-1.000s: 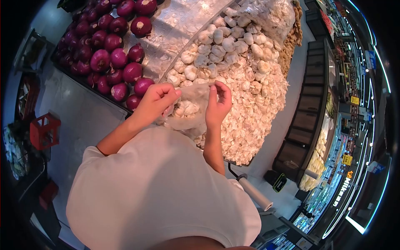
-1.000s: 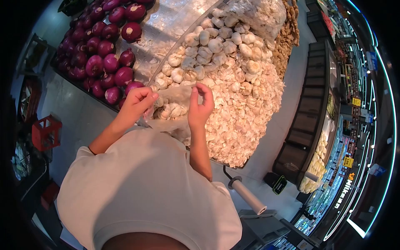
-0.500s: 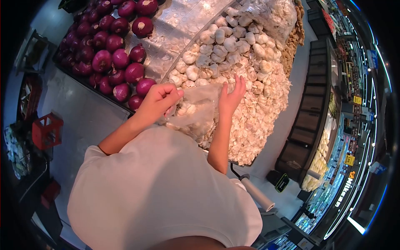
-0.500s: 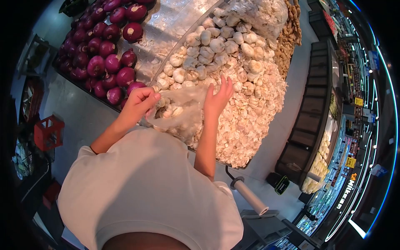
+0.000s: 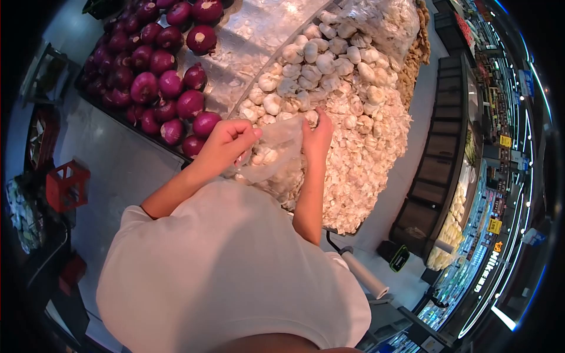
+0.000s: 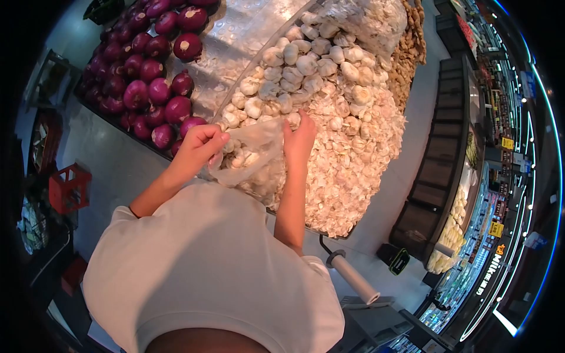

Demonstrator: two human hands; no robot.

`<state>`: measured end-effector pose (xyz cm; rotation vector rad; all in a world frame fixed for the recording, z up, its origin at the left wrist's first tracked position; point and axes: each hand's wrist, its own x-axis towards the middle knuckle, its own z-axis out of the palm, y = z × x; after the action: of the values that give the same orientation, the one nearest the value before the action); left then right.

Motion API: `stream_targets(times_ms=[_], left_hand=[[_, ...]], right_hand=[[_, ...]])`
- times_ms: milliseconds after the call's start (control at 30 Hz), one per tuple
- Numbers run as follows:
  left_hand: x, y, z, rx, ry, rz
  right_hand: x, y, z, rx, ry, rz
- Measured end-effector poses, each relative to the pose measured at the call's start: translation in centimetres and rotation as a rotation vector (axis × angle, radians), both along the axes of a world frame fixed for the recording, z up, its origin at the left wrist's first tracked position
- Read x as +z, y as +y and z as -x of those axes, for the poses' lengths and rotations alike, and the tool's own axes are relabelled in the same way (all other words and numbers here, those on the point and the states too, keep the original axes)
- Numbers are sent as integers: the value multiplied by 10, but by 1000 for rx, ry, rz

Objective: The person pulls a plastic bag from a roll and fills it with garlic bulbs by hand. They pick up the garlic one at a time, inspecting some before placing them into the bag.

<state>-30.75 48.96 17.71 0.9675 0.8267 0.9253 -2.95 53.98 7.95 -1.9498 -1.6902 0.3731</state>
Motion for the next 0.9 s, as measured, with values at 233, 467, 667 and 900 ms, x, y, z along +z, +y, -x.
stream_targets(times_ms=[233,467,667,900], left_hand=[[1,-1,1,12,10,-20],[0,-2,2,-20,17,-21],[-1,-3,1,12,14,-22],[-1,-4,2,12,13,-28]], right_hand=[[14,-8,8,-53,210,-31],[8,-10,-3,-8,177,19],[5,-8,-5,-28,156,52],[16,-14,4,-86,254,-91]])
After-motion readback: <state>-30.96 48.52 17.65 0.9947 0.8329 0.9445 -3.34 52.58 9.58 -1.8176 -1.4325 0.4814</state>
